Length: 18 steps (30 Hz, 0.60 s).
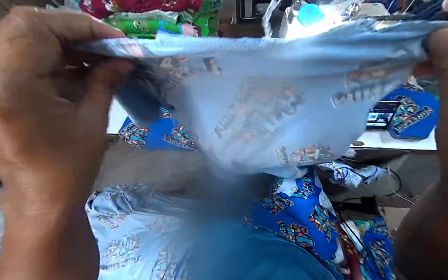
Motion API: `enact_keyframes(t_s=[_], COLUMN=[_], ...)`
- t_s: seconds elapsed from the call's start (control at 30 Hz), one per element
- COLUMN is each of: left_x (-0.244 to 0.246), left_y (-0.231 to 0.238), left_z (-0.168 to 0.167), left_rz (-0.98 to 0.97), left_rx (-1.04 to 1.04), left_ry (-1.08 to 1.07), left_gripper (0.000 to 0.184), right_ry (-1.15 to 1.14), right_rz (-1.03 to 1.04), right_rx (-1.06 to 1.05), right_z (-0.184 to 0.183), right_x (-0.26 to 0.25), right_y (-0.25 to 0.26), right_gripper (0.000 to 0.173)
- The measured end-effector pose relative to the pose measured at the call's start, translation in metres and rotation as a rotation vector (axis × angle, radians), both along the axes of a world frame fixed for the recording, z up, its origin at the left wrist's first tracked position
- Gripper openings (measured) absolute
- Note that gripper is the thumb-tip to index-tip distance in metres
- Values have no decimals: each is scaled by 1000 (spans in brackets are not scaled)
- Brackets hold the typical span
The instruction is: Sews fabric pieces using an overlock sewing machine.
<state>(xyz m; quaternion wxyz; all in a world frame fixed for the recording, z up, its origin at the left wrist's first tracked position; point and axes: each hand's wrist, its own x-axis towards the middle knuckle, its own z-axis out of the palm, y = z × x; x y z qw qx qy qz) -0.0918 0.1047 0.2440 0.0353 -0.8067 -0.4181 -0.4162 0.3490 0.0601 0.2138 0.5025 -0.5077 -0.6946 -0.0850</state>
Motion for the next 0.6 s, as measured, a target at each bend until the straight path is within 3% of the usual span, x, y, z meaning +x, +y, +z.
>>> enact_keyframes(t_s=[0.07, 0.17, 0.23, 0.3, 0.37, 0.43, 0.6], left_x=[-27, -25, -41, -54, -47, -37, -47], left_y=[14, 5, 11, 15, 2, -12, -17], left_z=[2, 14, -2, -14, -11, -4, 5], left_rz=[-87, -98, -66, -16, 35, 13, -320], left_rx=[-30, -166, -49, 51, -37, -215, -452], left_ry=[-30, -145, -109, -41, -93, -220, -324], left_gripper=[32, 29, 32, 35, 30, 25, 23], right_ry=[-62, 21, 106, 48, -49, -38, 345], right_rz=[9, 179, 263, 212, 127, 142, 597], right_rx=[-66, -98, -108, -107, -125, -146, -310], right_z=[-1, 0, 4, 5, 5, 4, 6], right_x=[9, 15, 9, 5, 1, -1, 2], right_y=[0, 3, 2, 4, 4, 4, 0], right_gripper=[34, 28, 24, 27, 34, 30, 21])
